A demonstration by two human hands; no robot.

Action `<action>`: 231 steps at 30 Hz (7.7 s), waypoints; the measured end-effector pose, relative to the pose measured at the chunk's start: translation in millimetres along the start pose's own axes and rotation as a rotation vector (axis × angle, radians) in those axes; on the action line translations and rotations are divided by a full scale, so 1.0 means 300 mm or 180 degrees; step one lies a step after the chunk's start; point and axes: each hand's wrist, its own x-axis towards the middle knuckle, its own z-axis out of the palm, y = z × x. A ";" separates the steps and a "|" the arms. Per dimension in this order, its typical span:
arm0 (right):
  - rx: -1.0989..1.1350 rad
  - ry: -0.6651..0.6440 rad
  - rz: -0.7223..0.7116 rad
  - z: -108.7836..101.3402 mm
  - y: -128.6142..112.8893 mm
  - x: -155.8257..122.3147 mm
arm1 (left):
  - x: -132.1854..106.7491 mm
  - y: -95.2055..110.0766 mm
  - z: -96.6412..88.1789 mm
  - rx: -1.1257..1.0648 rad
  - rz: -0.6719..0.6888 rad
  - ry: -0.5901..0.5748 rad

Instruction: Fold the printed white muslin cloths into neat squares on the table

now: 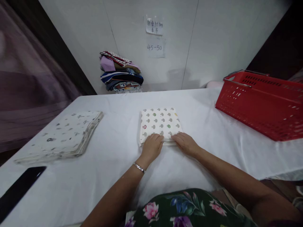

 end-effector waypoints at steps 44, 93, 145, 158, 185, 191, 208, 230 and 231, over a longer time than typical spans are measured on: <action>-0.0012 0.0060 -0.0041 -0.011 -0.027 0.000 | 0.018 0.003 -0.035 0.0275 0.0226 -0.0198; 0.0418 -0.0451 0.0456 -0.037 -0.080 0.017 | -0.022 -0.050 -0.031 -0.0574 0.0142 -0.0164; 0.0681 -0.0037 0.0560 0.012 -0.081 -0.012 | -0.123 -0.169 -0.127 -0.0298 -0.0074 -0.0170; 0.0721 -0.0044 0.0444 0.005 -0.078 -0.013 | -0.119 -0.180 -0.106 0.0015 0.0123 -0.0113; 0.0703 -0.0005 0.0406 0.014 -0.104 -0.048 | -0.096 -0.071 -0.004 0.0079 0.0313 -0.0325; 0.1057 -0.0097 0.0516 -0.044 -0.118 -0.036 | -0.107 -0.083 0.006 0.0019 0.0321 -0.0259; 0.0935 -0.1325 0.0594 0.086 -0.098 0.219 | -0.095 -0.082 -0.054 -0.0629 0.0140 0.0093; 0.1041 -0.0737 0.1066 0.002 0.033 0.314 | 0.095 -0.221 0.047 0.0172 -0.1015 -0.0176; 0.0817 -0.0651 0.1224 0.016 0.069 0.337 | 0.095 -0.222 0.048 0.0168 -0.1018 -0.0175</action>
